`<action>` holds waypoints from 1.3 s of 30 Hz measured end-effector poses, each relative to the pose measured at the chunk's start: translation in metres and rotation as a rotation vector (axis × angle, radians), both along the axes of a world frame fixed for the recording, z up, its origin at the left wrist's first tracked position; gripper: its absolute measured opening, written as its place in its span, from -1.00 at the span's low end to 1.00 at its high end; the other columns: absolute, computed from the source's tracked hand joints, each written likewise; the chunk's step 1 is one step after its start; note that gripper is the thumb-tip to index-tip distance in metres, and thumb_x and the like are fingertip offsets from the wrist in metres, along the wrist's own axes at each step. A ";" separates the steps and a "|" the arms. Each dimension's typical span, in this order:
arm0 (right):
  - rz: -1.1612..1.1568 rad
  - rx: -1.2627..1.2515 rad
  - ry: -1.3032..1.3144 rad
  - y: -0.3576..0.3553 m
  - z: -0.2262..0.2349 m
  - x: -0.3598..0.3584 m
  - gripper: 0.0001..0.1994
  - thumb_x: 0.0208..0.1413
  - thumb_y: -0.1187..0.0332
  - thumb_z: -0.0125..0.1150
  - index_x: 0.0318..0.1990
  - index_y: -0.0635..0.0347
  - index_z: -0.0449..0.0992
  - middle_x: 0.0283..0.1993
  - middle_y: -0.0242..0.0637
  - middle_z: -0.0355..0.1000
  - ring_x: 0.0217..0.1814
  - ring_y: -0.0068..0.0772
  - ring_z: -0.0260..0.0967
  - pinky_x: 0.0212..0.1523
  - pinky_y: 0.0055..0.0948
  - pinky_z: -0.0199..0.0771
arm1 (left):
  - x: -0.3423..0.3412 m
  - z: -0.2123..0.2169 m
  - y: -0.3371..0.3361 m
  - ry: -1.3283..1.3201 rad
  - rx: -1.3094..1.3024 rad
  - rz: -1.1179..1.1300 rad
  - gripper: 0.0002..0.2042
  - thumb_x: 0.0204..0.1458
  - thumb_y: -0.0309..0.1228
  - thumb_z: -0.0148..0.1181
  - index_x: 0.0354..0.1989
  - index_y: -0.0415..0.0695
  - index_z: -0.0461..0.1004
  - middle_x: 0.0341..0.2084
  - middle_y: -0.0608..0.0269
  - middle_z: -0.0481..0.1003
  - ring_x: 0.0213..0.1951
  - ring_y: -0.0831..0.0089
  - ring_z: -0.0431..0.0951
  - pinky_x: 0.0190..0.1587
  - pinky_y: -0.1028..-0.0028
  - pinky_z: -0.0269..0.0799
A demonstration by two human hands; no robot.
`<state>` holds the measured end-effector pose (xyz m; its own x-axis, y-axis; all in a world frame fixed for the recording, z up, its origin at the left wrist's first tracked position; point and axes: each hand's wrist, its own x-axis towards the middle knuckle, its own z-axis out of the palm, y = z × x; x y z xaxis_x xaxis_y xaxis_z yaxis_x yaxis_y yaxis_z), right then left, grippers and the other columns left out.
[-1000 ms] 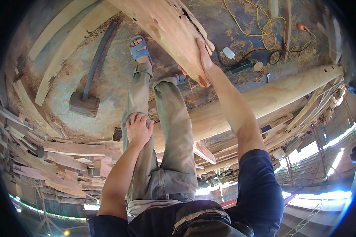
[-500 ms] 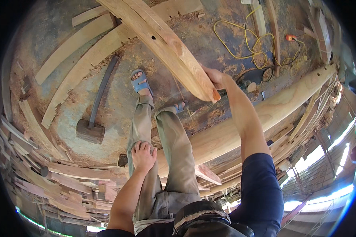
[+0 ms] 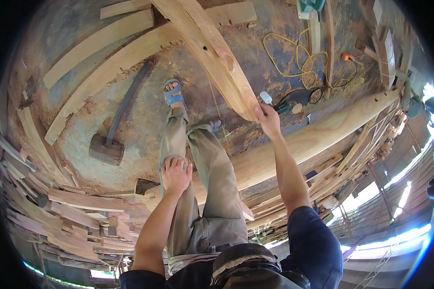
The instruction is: The person applies glue from a small bottle into a recessed area on a wooden piece, then inserts a small wooden wedge into the glued recess. The person presses the wedge into place and sets the piece down.
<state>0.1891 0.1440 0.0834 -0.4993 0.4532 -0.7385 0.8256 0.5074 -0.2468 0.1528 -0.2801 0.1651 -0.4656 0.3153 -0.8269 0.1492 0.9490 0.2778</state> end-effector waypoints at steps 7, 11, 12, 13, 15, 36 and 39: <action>0.286 0.314 0.208 -0.040 -0.001 -0.070 -0.29 0.15 -0.06 0.48 0.35 0.15 0.52 0.35 0.08 0.48 0.45 0.15 0.35 0.46 0.01 0.28 | -0.045 0.002 0.001 -0.053 -0.011 0.147 -0.64 0.27 -0.02 0.21 -0.08 -0.07 0.65 0.05 0.23 0.64 0.31 0.12 0.46 0.30 0.05 0.36; -0.077 0.035 0.208 -0.039 -0.038 -0.165 -0.43 0.09 -0.04 0.54 0.10 0.22 0.68 0.04 -0.08 0.67 0.09 -0.11 0.62 0.17 -0.21 0.56 | -0.057 0.002 -0.005 -0.081 -0.021 0.181 -0.64 0.27 -0.02 0.21 -0.07 -0.07 0.65 0.06 0.23 0.64 0.30 0.12 0.47 0.32 0.06 0.35; -0.147 0.011 0.132 -0.036 -0.042 -0.181 -0.46 0.08 -0.04 0.55 0.03 0.23 0.71 -0.04 -0.11 0.70 -0.01 -0.19 0.64 0.08 -0.26 0.59 | -0.059 0.003 -0.007 -0.057 -0.006 0.207 -0.66 0.25 -0.05 0.24 -0.09 -0.07 0.65 0.03 0.19 0.65 0.26 0.08 0.50 0.28 0.05 0.39; -0.205 -0.036 0.098 -0.032 -0.047 -0.193 -0.49 0.08 -0.04 0.56 -0.04 0.25 0.73 -0.12 -0.13 0.72 -0.11 -0.26 0.67 0.00 -0.32 0.62 | -0.061 0.003 -0.008 -0.018 0.018 0.233 -0.69 0.24 -0.09 0.27 -0.11 -0.08 0.65 0.01 0.15 0.65 0.22 0.04 0.52 0.25 0.05 0.43; -0.192 -0.062 0.049 -0.022 -0.053 -0.202 -0.51 0.05 -0.03 0.60 -0.09 0.24 0.74 -0.16 -0.19 0.72 -0.14 -0.38 0.65 -0.06 -0.35 0.62 | -0.065 0.003 -0.009 -0.008 0.036 0.280 -0.72 0.22 -0.12 0.30 -0.12 -0.08 0.65 -0.03 0.11 0.66 0.17 0.01 0.55 0.21 0.05 0.47; -0.325 -0.202 0.181 -0.015 -0.065 -0.197 -0.54 0.04 0.00 0.58 -0.08 0.21 0.75 -0.22 -0.16 0.71 -0.18 -0.28 0.66 -0.05 -0.29 0.63 | -0.055 -0.002 -0.004 -0.086 -0.043 0.238 -0.72 0.22 -0.12 0.31 -0.10 -0.06 0.63 0.03 0.17 0.66 0.19 0.03 0.54 0.25 0.07 0.45; -0.109 -0.273 0.171 -0.005 -0.051 -0.178 -0.48 0.08 0.02 0.59 0.05 0.23 0.71 -0.11 -0.15 0.71 -0.06 -0.32 0.66 0.03 -0.33 0.62 | -0.039 -0.001 0.001 -0.049 -0.016 0.170 -0.72 0.22 -0.12 0.31 -0.10 -0.07 0.63 0.06 0.19 0.65 0.20 0.03 0.53 0.26 0.08 0.45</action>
<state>0.0106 0.1394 0.0321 -0.5857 0.3077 -0.7499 0.8064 0.3140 -0.5011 0.1138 -0.2794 0.1636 -0.4701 0.2218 -0.8543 -0.0276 0.9637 0.2654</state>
